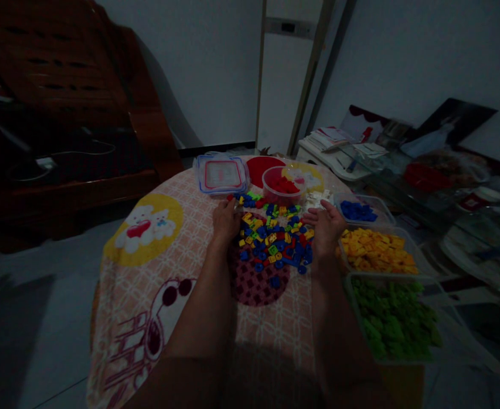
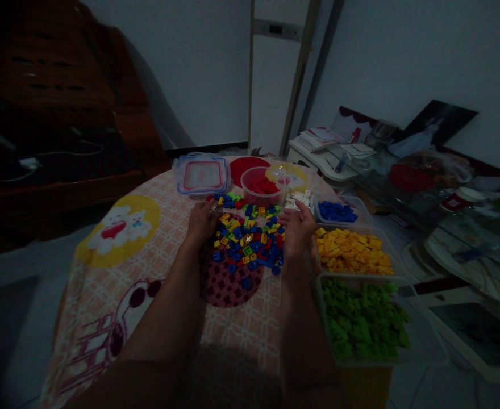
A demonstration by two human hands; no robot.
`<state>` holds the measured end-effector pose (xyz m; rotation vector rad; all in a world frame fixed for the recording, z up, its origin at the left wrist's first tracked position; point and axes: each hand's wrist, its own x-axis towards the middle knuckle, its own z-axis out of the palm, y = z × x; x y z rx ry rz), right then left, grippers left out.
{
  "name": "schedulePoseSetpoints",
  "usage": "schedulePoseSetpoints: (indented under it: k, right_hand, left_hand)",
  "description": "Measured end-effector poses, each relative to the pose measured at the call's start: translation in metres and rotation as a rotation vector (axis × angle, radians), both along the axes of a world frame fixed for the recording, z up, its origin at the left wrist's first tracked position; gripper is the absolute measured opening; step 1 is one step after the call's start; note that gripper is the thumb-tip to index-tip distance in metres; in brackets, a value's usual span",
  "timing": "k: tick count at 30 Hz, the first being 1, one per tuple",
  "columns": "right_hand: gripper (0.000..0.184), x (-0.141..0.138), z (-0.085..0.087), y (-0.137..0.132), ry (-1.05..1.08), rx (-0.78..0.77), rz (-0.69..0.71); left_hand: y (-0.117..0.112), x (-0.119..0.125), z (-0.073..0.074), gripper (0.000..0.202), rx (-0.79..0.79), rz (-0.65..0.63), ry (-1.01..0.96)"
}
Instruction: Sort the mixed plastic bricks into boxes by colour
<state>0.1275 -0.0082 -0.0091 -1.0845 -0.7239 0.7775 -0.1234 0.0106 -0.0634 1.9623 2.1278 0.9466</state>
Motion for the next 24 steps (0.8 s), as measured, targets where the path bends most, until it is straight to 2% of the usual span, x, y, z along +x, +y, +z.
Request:
schedulePoseSetpoints:
  k: [4, 9, 20, 24]
  right_hand:
    - [0.035, -0.001, 0.000, 0.000, -0.012, -0.018, 0.012]
    - [0.037, -0.001, 0.000, -0.002, -0.030, -0.029, 0.029]
    - [0.030, -0.002, 0.001, -0.003, -0.058, -0.043, 0.052]
    - [0.026, -0.003, 0.001, -0.004, -0.115, -0.061, 0.111]
  left_hand:
    - [-0.002, 0.001, 0.002, 0.043, -0.008, 0.052, -0.021]
    - [-0.006, 0.004, 0.009, 0.026, -0.029, 0.022, -0.017]
    - [-0.011, 0.010, 0.017, 0.020, -0.103, -0.055, -0.046]
    - [-0.011, 0.017, 0.021, 0.017, -0.137, -0.108, -0.084]
